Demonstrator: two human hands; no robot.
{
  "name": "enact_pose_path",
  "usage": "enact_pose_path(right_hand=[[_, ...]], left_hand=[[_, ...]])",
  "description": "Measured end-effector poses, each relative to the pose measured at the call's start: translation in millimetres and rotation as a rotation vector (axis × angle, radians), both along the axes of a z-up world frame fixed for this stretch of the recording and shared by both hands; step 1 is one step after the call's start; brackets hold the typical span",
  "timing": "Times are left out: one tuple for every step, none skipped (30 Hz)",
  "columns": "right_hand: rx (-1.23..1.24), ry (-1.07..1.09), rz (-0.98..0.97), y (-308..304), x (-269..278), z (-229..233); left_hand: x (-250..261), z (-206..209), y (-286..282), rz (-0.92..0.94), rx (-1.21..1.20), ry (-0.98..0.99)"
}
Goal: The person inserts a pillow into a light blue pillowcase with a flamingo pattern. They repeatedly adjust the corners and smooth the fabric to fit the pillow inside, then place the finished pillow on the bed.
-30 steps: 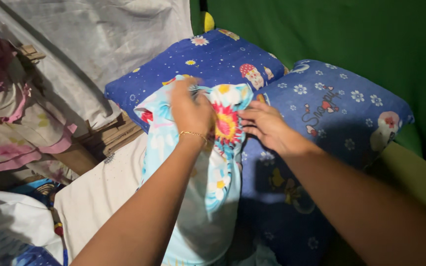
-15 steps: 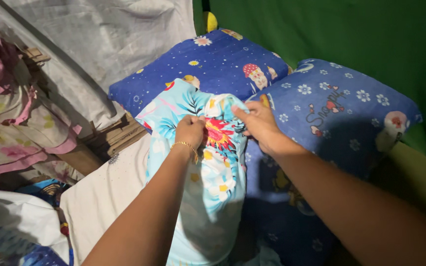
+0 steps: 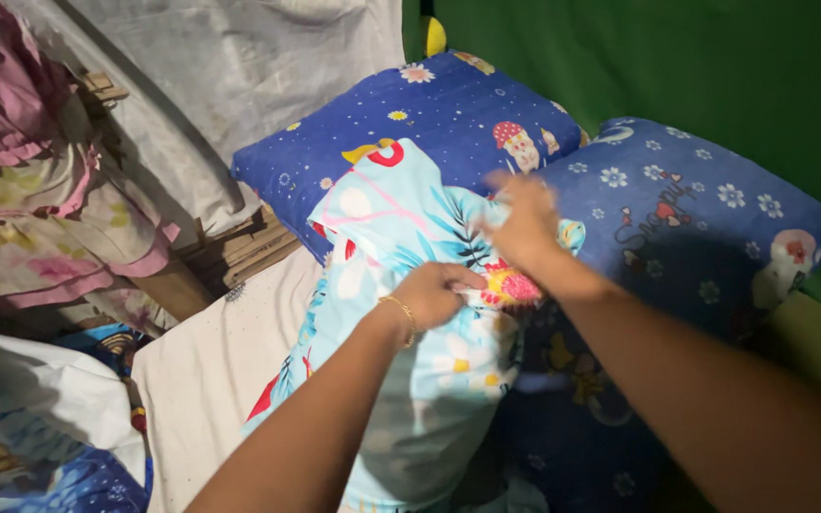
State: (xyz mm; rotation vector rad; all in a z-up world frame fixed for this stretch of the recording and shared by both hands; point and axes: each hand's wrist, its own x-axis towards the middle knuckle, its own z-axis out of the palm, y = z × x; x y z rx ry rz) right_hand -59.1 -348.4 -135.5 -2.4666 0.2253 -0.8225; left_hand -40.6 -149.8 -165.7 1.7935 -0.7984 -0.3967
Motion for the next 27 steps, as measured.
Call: enact_pose_path(right_hand=[[-0.132,0.138,0.124,13,-7,4],[-0.263,0.286,0.243,23,-17,5],[-0.250,0.351,0.203,30,-28,5],[-0.236,0.411,0.163,35,-39,4],[-0.223,0.470,0.123,39,-47,4],[-0.259,0.461,0.115,39,-55,4],[-0.296,0.452,0.108,36,-63,4],[-0.331,0.442,0.103,34,-66,3],[-0.340,0.466,0.095,33,-67,1],[-0.348,0.491,0.085,30,-68,-2],[-0.355,0.517,0.075,26,-68,-7],[-0.299,0.509,0.046,21,-65,-14],[-0.240,0.501,0.023,15,-57,-21],[-0.149,0.488,0.012,7,-46,-28],[0.089,0.431,0.073,-3,-32,-33],[0.397,0.338,0.168,-9,-17,-36],[0.736,0.231,0.276,-15,-6,-37],[0.832,0.138,0.316,-15,0,-35],[0.898,0.058,0.352,-11,4,-29],[0.885,-0.030,0.353,-6,6,-18],[0.862,-0.057,0.262,9,8,-9],[0.841,-0.083,0.176,32,13,-1],[0.819,-0.108,0.090,47,14,6],[0.615,-0.088,0.116,58,8,8],[0.411,-0.068,0.143,69,1,5],[0.204,-0.053,0.172,78,-1,1],[0.196,-0.016,0.166,81,-2,-4]], left_hand=[[4,0,0,-0.013,-0.071,0.018],[7,3,6,0.178,-0.080,0.004],[13,10,16,0.370,-0.088,-0.009],[14,19,22,0.562,-0.114,-0.198],[15,28,29,0.753,-0.138,-0.389],[18,39,37,0.785,-0.078,-0.586],[20,50,43,0.811,-0.016,-0.783],[21,56,44,0.765,-0.029,-0.796],[22,61,44,0.718,-0.041,-0.809],[23,61,44,0.669,-0.053,-0.820],[22,58,41,0.586,0.082,-0.742],[20,52,37,0.499,0.215,-0.663],[17,45,35,0.410,0.347,-0.581],[11,36,35,0.422,0.373,-0.553],[3,27,35,0.434,0.400,-0.524],[-4,19,35,0.451,0.426,-0.494],[-8,13,35,0.463,0.385,-0.492],[-11,7,37,0.477,0.349,-0.488],[-15,0,39,0.490,0.312,-0.484],[-17,-6,39,0.499,0.282,-0.505],[-18,-11,38,0.507,0.252,-0.527],[-18,-15,39,0.520,0.225,-0.550],[-20,-19,40,0.529,0.210,-0.536],[-24,-22,41,0.542,0.197,-0.520],[-28,-23,42,0.556,0.184,-0.504],[-33,-22,46,0.590,0.130,-0.356],[-40,-21,50,0.621,0.074,-0.208]])
